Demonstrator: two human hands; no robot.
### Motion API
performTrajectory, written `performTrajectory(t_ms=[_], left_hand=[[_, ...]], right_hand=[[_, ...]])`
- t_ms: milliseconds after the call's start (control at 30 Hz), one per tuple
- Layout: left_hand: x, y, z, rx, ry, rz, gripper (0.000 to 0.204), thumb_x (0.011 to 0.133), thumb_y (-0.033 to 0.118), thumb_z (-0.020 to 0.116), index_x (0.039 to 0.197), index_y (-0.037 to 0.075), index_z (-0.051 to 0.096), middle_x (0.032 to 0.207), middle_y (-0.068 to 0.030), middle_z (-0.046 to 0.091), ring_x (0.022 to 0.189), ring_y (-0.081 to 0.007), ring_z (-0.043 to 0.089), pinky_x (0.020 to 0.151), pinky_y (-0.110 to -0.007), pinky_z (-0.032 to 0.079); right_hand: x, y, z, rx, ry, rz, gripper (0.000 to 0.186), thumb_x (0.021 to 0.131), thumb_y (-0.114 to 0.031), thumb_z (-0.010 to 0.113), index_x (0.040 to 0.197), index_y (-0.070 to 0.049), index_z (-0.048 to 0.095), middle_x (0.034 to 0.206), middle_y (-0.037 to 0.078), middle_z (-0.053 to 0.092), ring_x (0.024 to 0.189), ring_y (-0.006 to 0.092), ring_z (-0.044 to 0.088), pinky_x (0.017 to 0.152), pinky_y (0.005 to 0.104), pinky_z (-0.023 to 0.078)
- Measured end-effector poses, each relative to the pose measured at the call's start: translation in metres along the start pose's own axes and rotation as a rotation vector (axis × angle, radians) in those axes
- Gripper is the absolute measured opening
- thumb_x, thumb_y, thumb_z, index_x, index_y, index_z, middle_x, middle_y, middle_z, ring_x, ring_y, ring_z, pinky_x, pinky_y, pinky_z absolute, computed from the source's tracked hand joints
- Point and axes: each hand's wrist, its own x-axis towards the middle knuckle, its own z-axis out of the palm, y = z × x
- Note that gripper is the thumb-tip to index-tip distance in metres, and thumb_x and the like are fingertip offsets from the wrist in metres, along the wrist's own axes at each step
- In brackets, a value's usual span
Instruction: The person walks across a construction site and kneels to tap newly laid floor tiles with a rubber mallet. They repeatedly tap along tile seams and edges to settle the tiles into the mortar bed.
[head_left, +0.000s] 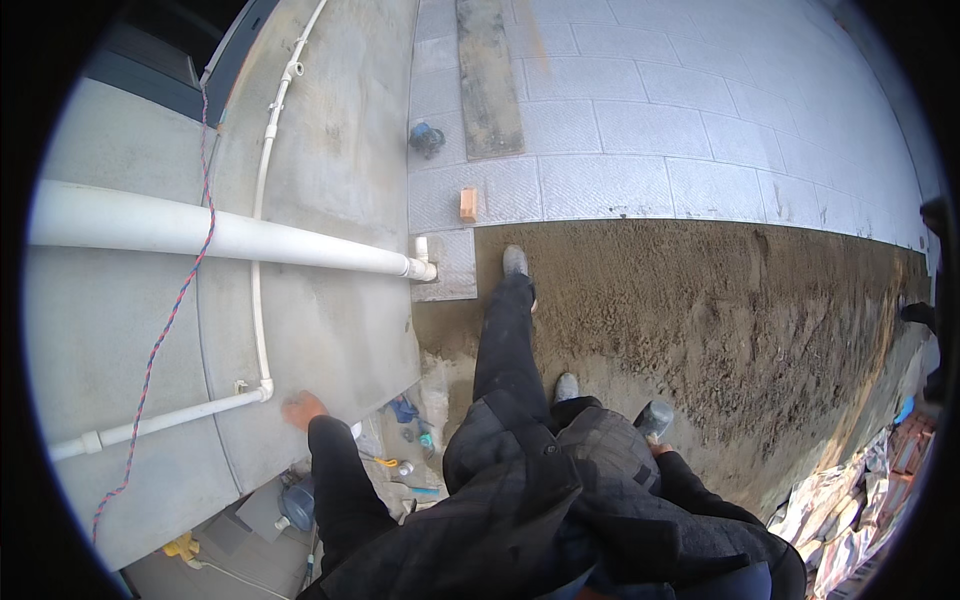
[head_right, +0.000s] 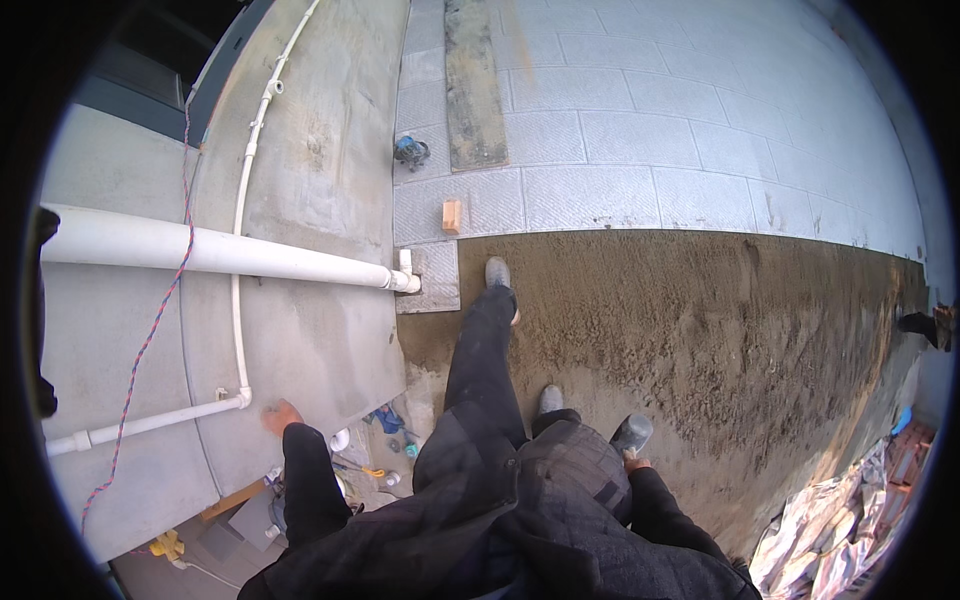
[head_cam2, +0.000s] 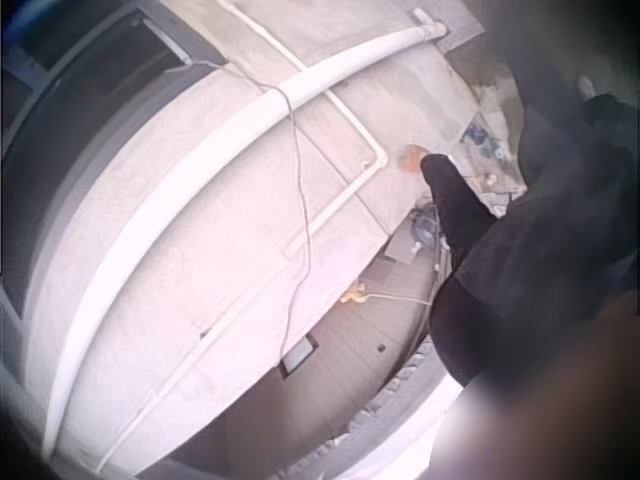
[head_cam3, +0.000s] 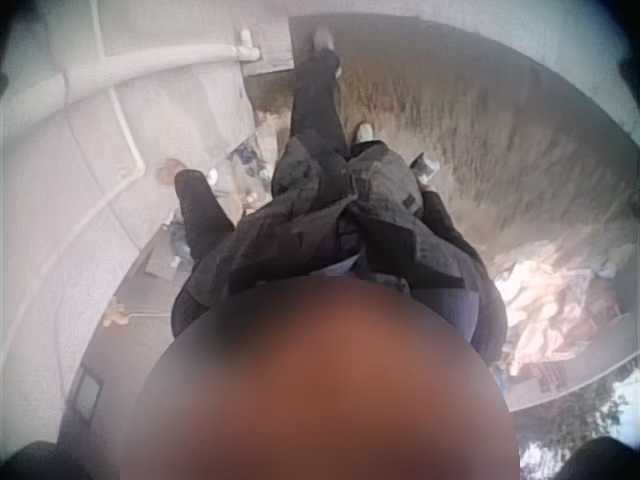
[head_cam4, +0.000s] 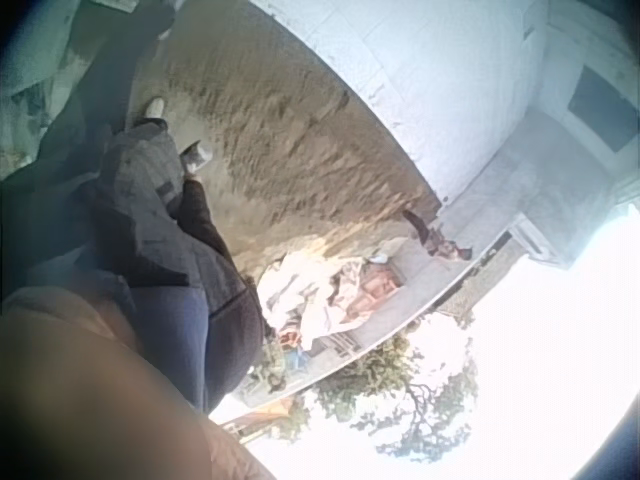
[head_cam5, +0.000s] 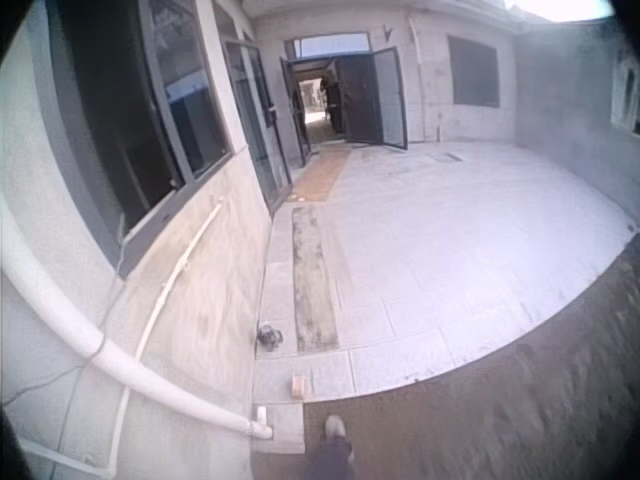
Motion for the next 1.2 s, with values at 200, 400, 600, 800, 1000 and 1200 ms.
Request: performTrajectory(t_ms=[200, 400, 600, 800, 1000, 1200], left_hand=[[0.047, 0.081, 0.049, -0.082, 0.061, -0.146, 0.035, 0.088, 0.018, 0.065, 0.104, -0.012, 0.057, 0.1, -0.03, 0.062, 0.095, -0.0445, 0.065, 0.085, -0.057, 0.051], [0.127, 0.156, 0.079, 0.418, -0.1, -0.429, 0.037, 0.096, 0.031, 0.067, 0.103, -0.005, 0.072, 0.1, -0.0266, 0.076, 0.095, -0.0412, 0.075, 0.087, -0.055, 0.058], [0.16, 0.184, 0.075, 0.62, -0.389, -0.465, 0.038, 0.098, 0.037, 0.066, 0.1, 0.0, 0.076, 0.097, -0.0211, 0.078, 0.09, -0.0362, 0.077, 0.081, -0.049, 0.059], [0.177, 0.203, 0.075, 0.599, -0.562, -0.468, 0.037, 0.099, 0.036, 0.066, 0.103, 0.001, 0.074, 0.1, -0.0188, 0.078, 0.091, -0.0335, 0.077, 0.08, -0.047, 0.059], [0.186, 0.278, 0.134, 0.399, -0.784, -0.434, 0.036, 0.1, 0.036, 0.066, 0.106, 0.001, 0.073, 0.103, -0.0164, 0.078, 0.092, -0.0307, 0.076, 0.079, -0.044, 0.059], [0.194, 0.497, 0.318, -0.09, -1.245, -0.439, 0.035, 0.1, 0.035, 0.066, 0.109, 0.001, 0.071, 0.106, -0.0141, 0.077, 0.093, -0.0279, 0.076, 0.077, -0.042, 0.059]], right_hand=[[0.033, -0.207, -0.104, -0.01, -0.031, 0.169, 0.089, 0.093, -0.078, 0.057, 0.134, 0.0, 0.07, 0.138, 0.031, 0.065, 0.14, 0.0383, 0.058, 0.115, 0.0455, 0.046], [0.003, -0.406, -0.207, -0.006, 0.052, 0.143, 0.086, 0.092, -0.076, 0.06, 0.123, 0.003, 0.075, 0.128, 0.032, 0.07, 0.133, 0.0407, 0.063, 0.109, 0.045, 0.05], [-0.003, -0.531, -0.288, 0.014, 0.081, 0.077, 0.091, 0.088, -0.079, 0.064, 0.125, 0.003, 0.074, 0.128, 0.031, 0.071, 0.135, 0.0366, 0.063, 0.108, 0.0433, 0.051], [0.008, -0.64, -0.351, 0.008, 0.06, -0.006, 0.09, 0.087, -0.08, 0.064, 0.127, 0.0, 0.074, 0.128, 0.028, 0.072, 0.134, 0.0328, 0.065, 0.107, 0.0425, 0.052], [0.043, -0.773, -0.412, -0.037, 0.108, -0.055, 0.09, 0.086, -0.08, 0.065, 0.126, 0.0, 0.075, 0.126, 0.029, 0.072, 0.132, 0.0343, 0.066, 0.105, 0.0439, 0.053], [0.115, -0.96, -0.527, -0.088, 0.121, -0.096, 0.09, 0.086, -0.08, 0.065, 0.126, 0.0, 0.075, 0.125, 0.031, 0.072, 0.129, 0.0358, 0.067, 0.103, 0.0454, 0.054]])
